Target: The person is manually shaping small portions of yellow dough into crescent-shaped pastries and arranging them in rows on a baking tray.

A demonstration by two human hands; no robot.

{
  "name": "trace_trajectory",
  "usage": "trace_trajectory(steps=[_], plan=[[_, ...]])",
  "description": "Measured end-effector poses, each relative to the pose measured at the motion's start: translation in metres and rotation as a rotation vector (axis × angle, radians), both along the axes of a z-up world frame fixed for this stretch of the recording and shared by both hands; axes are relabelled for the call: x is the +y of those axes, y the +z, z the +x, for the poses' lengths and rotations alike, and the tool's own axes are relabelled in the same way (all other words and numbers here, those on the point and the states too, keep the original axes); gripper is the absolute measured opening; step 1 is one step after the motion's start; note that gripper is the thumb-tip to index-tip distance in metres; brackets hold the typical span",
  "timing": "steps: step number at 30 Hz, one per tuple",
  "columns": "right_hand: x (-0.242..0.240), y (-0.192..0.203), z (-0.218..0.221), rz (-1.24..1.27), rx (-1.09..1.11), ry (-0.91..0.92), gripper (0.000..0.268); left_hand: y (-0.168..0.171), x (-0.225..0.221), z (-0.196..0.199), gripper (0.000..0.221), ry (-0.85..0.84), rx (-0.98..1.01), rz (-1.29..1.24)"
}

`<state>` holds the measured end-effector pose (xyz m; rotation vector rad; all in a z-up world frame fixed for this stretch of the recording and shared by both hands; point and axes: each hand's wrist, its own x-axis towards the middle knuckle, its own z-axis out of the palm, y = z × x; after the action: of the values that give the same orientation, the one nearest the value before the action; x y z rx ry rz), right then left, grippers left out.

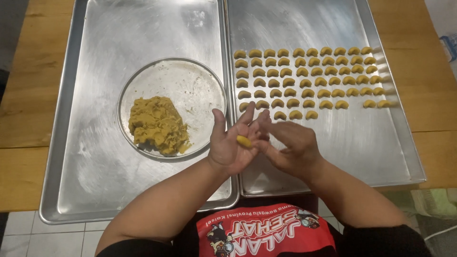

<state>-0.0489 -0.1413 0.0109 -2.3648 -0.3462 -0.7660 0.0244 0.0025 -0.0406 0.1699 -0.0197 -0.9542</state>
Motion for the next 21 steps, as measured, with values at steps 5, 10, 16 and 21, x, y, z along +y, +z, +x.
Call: trace_trajectory(steps=[5, 10, 16, 21], plan=[[0.009, -0.018, -0.013, 0.083, 0.041, 0.038, 0.039, 0.009, -0.002, -0.006, 0.117, 0.046, -0.130, 0.116], [0.021, -0.003, -0.015, 0.252, 0.030, 0.063, 0.028, 0.027, -0.002, -0.017, 0.114, 0.092, -0.337, 0.186], [0.018, 0.000, -0.023, 0.269, 0.161, 0.079, 0.021, 0.048, 0.007, -0.014, 0.097, 0.185, -1.016, 0.426], [0.013, -0.003, -0.026, 0.418, 0.227, 0.030, 0.015, 0.026, 0.001, -0.024, 0.095, 0.338, -1.317, 0.613]])
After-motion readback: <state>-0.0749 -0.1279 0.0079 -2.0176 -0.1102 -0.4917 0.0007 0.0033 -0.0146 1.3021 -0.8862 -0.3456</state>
